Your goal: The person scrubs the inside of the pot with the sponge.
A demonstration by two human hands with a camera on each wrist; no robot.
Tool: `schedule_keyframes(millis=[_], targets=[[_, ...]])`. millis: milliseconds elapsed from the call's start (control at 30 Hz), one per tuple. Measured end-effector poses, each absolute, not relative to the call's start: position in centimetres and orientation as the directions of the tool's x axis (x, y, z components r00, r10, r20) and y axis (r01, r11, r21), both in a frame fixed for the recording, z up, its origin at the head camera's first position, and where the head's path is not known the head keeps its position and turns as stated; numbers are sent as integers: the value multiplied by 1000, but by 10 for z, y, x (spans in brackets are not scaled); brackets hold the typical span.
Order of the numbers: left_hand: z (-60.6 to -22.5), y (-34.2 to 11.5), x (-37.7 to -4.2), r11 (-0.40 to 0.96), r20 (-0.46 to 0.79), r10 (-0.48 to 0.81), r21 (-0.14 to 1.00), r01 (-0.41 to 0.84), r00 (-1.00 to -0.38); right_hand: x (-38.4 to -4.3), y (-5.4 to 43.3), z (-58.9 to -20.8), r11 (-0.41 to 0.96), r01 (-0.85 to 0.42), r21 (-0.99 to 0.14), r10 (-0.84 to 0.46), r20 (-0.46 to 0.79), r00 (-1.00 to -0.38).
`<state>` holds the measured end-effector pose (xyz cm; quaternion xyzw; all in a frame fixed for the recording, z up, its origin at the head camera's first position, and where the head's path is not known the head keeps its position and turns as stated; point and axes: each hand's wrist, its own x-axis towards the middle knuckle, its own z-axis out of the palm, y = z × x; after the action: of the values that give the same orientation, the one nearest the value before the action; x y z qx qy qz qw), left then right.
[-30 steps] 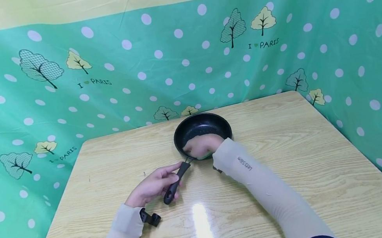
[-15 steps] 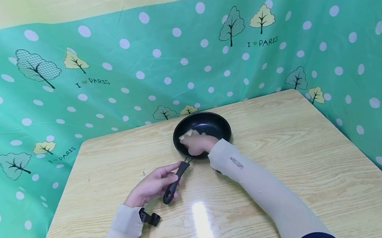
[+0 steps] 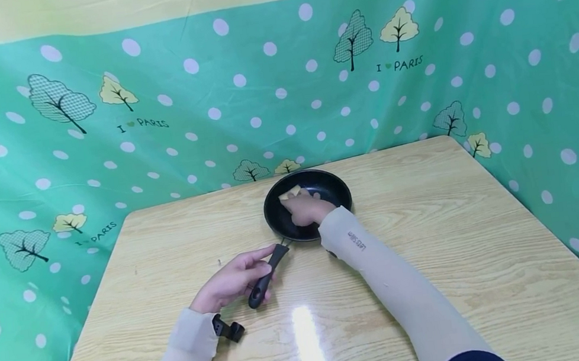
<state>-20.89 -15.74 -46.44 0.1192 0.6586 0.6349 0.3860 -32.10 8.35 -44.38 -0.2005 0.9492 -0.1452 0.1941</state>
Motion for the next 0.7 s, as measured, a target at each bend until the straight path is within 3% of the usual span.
schedule_keyframes(millis=[700], targets=[[-464,-159,-209,151,-349,662,929,-338,-664,-320,114,-436,918,-267,-292,-360,-336,-870]])
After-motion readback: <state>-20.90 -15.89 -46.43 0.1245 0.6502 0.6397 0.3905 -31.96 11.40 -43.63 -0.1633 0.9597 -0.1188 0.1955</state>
